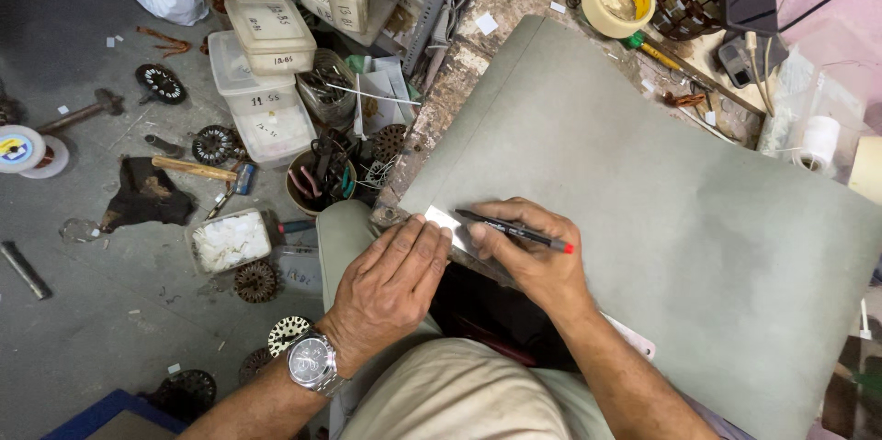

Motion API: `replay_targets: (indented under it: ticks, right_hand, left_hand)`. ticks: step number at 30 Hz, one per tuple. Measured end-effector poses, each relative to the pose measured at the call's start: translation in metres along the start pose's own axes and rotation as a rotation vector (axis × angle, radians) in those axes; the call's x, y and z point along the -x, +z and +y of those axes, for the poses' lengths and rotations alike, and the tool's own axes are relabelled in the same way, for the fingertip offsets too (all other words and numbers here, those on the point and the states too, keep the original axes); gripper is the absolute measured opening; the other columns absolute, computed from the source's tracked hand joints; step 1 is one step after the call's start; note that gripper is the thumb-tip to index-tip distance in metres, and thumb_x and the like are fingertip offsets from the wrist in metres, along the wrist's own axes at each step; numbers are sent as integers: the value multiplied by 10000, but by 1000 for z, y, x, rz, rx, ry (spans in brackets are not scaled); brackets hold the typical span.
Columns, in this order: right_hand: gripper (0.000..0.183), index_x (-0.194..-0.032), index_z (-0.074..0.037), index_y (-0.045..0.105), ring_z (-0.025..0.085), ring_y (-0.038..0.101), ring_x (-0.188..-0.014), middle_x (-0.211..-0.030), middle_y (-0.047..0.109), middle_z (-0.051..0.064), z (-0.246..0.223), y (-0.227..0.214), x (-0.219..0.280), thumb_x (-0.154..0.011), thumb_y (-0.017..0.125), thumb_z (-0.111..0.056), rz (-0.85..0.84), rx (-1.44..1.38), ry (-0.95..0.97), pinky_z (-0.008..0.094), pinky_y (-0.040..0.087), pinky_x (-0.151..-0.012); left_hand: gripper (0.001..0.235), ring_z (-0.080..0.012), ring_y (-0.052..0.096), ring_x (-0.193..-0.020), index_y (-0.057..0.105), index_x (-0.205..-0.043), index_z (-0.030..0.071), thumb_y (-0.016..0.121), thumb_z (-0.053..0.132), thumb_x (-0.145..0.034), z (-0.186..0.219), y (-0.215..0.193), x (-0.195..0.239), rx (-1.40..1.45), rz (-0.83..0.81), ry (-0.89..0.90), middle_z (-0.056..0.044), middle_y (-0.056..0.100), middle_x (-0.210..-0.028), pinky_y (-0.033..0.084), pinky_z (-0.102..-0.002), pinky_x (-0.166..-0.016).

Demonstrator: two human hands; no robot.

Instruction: The person measures and marks a grey flexible sheet using a ruler and a marker, then cuts along the marked lines with scissors.

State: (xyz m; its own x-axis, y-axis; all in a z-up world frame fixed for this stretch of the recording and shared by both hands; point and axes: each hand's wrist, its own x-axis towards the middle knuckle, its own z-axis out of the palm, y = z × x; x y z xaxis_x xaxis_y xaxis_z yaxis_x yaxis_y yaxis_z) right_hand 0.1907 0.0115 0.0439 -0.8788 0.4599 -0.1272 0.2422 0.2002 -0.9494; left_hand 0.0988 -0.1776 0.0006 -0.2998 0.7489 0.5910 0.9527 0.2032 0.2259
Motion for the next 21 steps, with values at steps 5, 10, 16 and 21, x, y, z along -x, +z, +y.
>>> replay_targets:
  ticks: [5, 10, 16, 21]
  right_hand:
    - [147, -992, -1, 778, 103, 708, -720, -836, 760, 44, 3, 0, -1, -867, 780, -77, 52, 161, 5, 246, 595, -666]
    - [138, -972, -14, 786, 90, 715, -710, -827, 763, 40, 2, 1, -3, -853, 777, -84, 53, 197, 38, 243, 600, -654]
    - [134, -972, -16, 785, 81, 714, -727, -845, 761, 40, -1, 3, -3, -850, 765, -69, 51, 180, 31, 235, 604, -668]
    - [127, -968, -26, 789, 83, 709, -731, -842, 758, 41, 0, 3, -2, -852, 769, -74, 55, 201, 40, 237, 596, -670]
  left_hand:
    - [355, -313, 649, -1189, 694, -1195, -63, 626, 104, -889, 0, 1, 1, 5, 3, 2, -181, 691, -1201, 528, -397, -1043]
    - [333, -304, 652, -1186, 698, -1193, -62, 641, 91, -902, 0, 3, 2, -1, 16, 3, -172, 693, -1194, 537, -387, -1038]
    - [311, -297, 659, -1179, 705, -1181, -51, 658, 80, -903, 0, 3, 0, 12, 28, -9, -161, 697, -1176, 543, -383, -1031]
    - [316, -300, 658, -1175, 705, -1182, -55, 656, 78, -900, 0, 2, 1, 7, 28, -9, -163, 696, -1177, 545, -384, -1027]
